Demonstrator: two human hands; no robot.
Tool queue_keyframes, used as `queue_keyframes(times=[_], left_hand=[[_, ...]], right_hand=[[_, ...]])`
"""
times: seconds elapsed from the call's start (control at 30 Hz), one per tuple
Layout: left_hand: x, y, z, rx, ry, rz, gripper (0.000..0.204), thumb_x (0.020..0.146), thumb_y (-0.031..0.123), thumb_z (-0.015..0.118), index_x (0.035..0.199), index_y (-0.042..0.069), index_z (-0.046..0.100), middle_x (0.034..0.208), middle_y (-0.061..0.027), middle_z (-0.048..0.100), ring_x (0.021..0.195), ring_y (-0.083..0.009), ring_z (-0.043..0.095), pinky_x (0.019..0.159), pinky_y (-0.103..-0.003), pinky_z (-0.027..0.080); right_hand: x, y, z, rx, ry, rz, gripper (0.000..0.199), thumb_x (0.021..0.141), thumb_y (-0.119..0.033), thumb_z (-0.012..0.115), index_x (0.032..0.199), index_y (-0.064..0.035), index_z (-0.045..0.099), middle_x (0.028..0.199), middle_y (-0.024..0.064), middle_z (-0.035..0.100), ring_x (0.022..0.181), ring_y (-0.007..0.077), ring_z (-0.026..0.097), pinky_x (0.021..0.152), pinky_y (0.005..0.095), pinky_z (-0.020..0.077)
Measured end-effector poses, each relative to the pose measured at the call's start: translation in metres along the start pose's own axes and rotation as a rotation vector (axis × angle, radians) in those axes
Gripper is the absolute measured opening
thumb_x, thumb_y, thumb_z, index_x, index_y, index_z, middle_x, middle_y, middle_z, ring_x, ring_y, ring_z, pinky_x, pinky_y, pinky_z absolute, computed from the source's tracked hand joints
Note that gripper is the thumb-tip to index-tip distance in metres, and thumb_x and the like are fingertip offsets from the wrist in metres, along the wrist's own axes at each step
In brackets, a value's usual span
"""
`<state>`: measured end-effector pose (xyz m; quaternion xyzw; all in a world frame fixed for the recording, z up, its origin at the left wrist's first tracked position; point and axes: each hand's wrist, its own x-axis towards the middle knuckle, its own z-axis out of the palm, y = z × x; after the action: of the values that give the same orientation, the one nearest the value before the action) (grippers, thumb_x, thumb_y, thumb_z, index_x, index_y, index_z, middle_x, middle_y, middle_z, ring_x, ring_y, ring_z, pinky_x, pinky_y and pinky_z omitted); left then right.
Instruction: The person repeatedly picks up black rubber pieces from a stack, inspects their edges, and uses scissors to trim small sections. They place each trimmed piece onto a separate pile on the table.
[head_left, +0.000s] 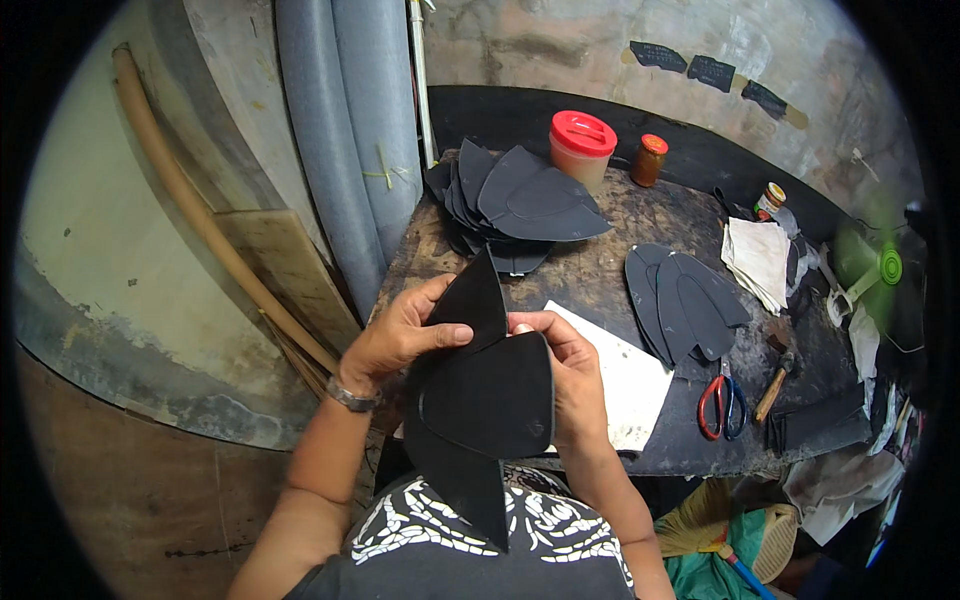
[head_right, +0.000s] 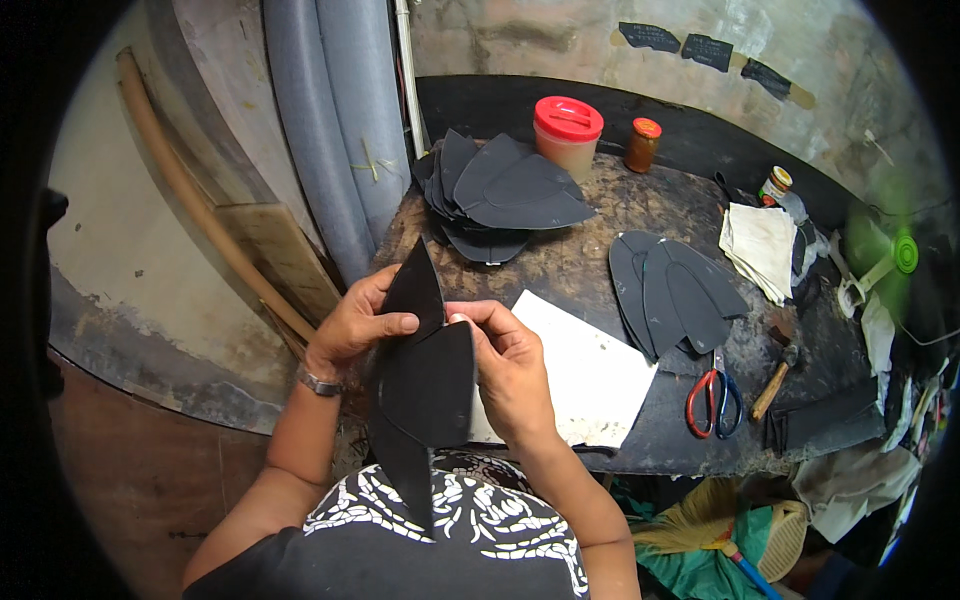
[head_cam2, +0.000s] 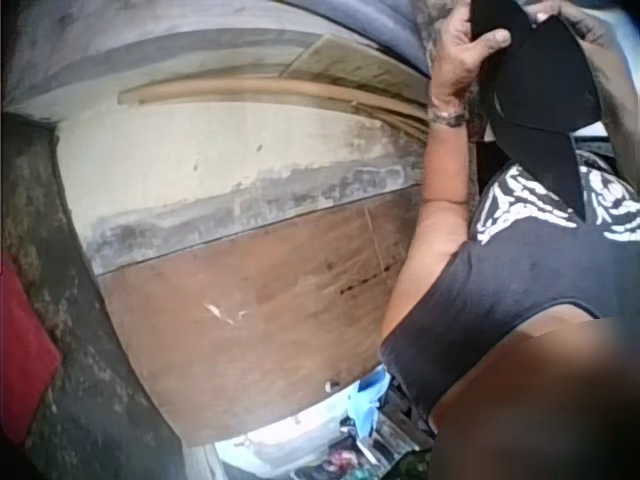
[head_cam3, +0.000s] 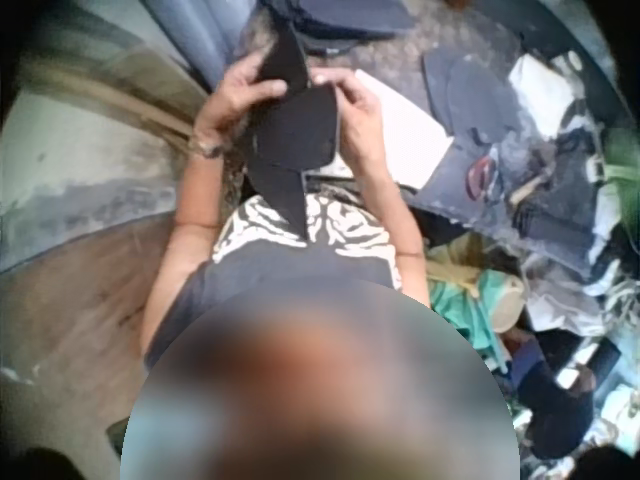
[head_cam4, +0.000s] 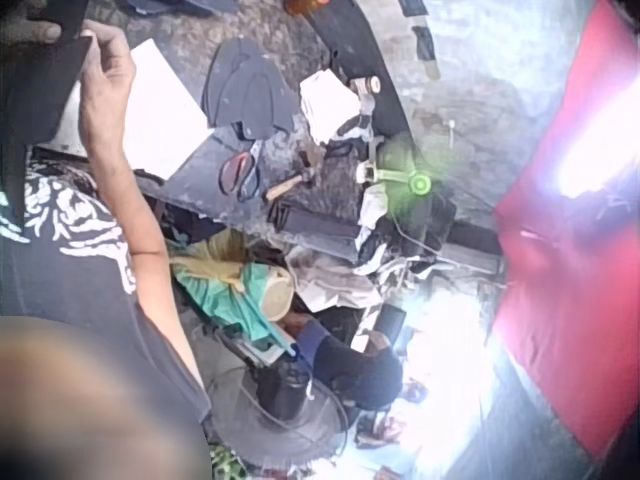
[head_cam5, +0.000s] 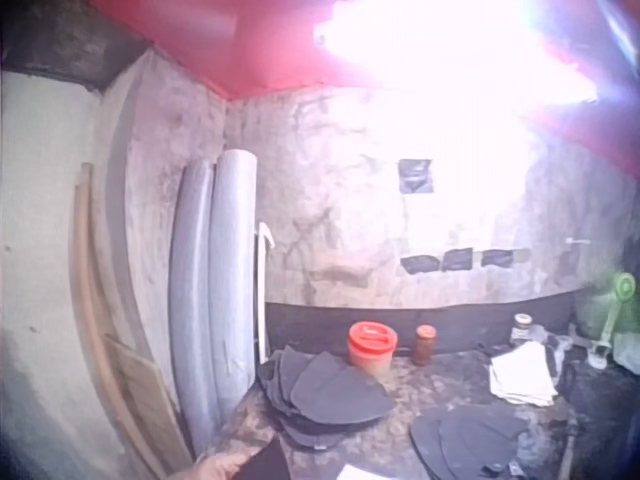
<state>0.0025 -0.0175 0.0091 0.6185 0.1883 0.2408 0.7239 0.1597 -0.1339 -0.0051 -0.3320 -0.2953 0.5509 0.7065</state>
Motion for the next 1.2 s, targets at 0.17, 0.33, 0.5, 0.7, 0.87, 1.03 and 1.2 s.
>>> queue_keyframes(times=[0.17, 0.33, 0.5, 0.7, 0.87, 1.03, 1.2], left_hand=[[-0.003, 0.022, 0.001, 0.182, -0.006, -0.112, 0.049, 0.080, 0.009, 0.070, 0.122, -0.005, 0.049, 0.108, -0.0037, 0.060, 0.098, -0.0092, 0.055, 0.088, -0.023, 0.045], [-0.003, 0.025, 0.006, 0.167, -0.008, -0.117, 0.051, 0.077, 0.008, 0.074, 0.121, -0.006, 0.051, 0.109, -0.0050, 0.060, 0.098, -0.0095, 0.055, 0.088, -0.025, 0.045], [-0.002, 0.018, 0.007, 0.093, -0.023, -0.083, 0.043, 0.074, 0.006, 0.076, 0.112, -0.002, 0.058, 0.100, -0.0029, 0.063, 0.090, -0.0078, 0.057, 0.083, -0.023, 0.046], [-0.002, -0.002, -0.001, 0.011, -0.041, -0.026, 0.042, 0.076, 0.005, 0.075, 0.114, 0.000, 0.059, 0.100, -0.0021, 0.066, 0.089, -0.0072, 0.059, 0.082, -0.023, 0.048], [-0.002, -0.015, -0.010, -0.062, -0.057, 0.008, 0.035, 0.076, 0.004, 0.075, 0.108, 0.002, 0.061, 0.098, -0.0014, 0.066, 0.088, -0.0069, 0.059, 0.081, -0.023, 0.048], [-0.002, -0.014, -0.005, -0.097, -0.027, -0.005, 0.034, 0.077, 0.004, 0.074, 0.108, 0.002, 0.061, 0.098, -0.0016, 0.066, 0.088, -0.0076, 0.060, 0.081, -0.023, 0.048], [-0.003, -0.001, 0.006, 0.005, 0.014, -0.045, 0.037, 0.076, 0.007, 0.075, 0.109, 0.000, 0.059, 0.098, -0.0020, 0.065, 0.088, -0.0079, 0.059, 0.082, -0.023, 0.048]], right_hand=[[0.004, 0.002, -0.013, 0.017, -0.030, 0.167, 0.012, 0.092, -0.016, 0.060, 0.091, -0.0036, 0.059, 0.082, -0.0010, 0.062, 0.070, 0.0016, 0.056, 0.062, 0.0159, 0.0459], [0.002, 0.015, -0.012, -0.002, -0.057, 0.037, 0.013, 0.094, -0.020, 0.057, 0.093, -0.0076, 0.054, 0.077, -0.0060, 0.054, 0.065, -0.0008, 0.051, 0.055, 0.0146, 0.0415], [0.001, 0.018, -0.009, 0.017, -0.049, 0.072, 0.013, 0.096, -0.022, 0.053, 0.094, -0.0086, 0.052, 0.078, -0.0062, 0.052, 0.065, -0.0013, 0.050, 0.055, 0.0143, 0.0416], [-0.003, 0.017, -0.006, 0.128, -0.033, 0.086, 0.013, 0.095, -0.019, 0.054, 0.094, -0.0073, 0.052, 0.082, -0.0027, 0.057, 0.067, 0.0005, 0.053, 0.058, 0.0149, 0.0448], [-0.002, 0.018, -0.003, 0.227, -0.094, -0.003, 0.011, 0.095, -0.016, 0.054, 0.096, -0.0049, 0.052, 0.091, 0.0016, 0.060, 0.073, 0.0035, 0.057, 0.064, 0.0169, 0.0481], [-0.003, 0.013, -0.006, 0.146, -0.092, 0.022, 0.011, 0.094, -0.014, 0.054, 0.097, -0.0039, 0.052, 0.096, 0.0036, 0.059, 0.081, 0.0048, 0.056, 0.072, 0.0180, 0.0473], [0.000, 0.019, -0.012, -0.053, -0.102, -0.120, 0.007, 0.095, -0.011, 0.053, 0.097, -0.0049, 0.052, 0.097, 0.0032, 0.057, 0.085, 0.0055, 0.054, 0.075, 0.0183, 0.0447]])
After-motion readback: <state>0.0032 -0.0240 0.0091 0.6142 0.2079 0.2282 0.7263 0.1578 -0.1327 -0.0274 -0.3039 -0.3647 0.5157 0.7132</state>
